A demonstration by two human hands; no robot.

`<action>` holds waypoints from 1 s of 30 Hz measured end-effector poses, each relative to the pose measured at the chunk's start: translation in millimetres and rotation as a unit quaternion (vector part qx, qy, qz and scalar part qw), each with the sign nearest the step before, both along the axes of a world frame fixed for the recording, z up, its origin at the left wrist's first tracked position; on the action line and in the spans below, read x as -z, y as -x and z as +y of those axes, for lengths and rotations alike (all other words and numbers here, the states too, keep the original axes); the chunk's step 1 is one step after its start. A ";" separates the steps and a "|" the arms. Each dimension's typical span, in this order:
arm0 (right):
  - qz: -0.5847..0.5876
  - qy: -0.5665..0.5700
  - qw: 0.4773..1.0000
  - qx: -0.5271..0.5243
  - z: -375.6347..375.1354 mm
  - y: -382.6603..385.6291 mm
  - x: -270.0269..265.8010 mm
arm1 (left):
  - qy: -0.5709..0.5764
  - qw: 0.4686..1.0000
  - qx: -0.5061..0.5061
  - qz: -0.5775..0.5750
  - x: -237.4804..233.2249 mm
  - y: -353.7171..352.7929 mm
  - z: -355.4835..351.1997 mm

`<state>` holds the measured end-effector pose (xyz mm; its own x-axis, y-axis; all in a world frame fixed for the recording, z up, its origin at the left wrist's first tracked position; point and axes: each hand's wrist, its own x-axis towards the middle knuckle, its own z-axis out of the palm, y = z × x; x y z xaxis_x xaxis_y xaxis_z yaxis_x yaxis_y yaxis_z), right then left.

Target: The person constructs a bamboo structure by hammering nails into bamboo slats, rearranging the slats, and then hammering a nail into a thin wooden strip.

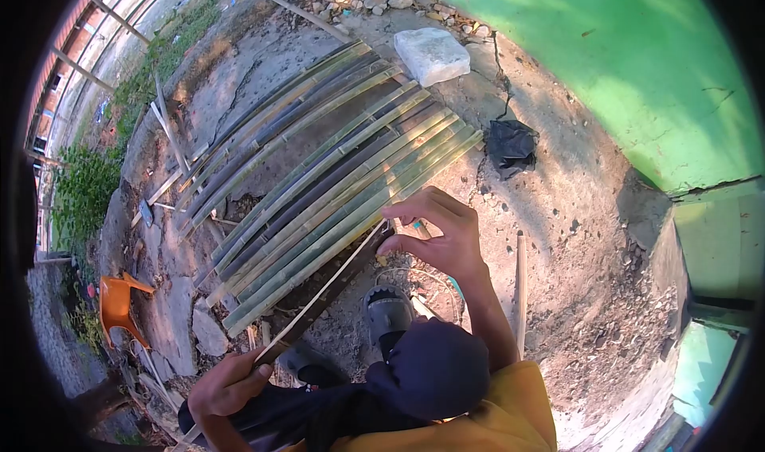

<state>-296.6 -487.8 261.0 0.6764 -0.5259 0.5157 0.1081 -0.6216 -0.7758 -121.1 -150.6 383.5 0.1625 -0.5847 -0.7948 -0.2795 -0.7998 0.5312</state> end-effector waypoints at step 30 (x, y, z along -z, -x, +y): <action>0.014 -0.003 0.998 0.059 15.1 3.2 -16.6 | 0.036 0.992 0.012 -0.118 -18.3 22.2 -19.0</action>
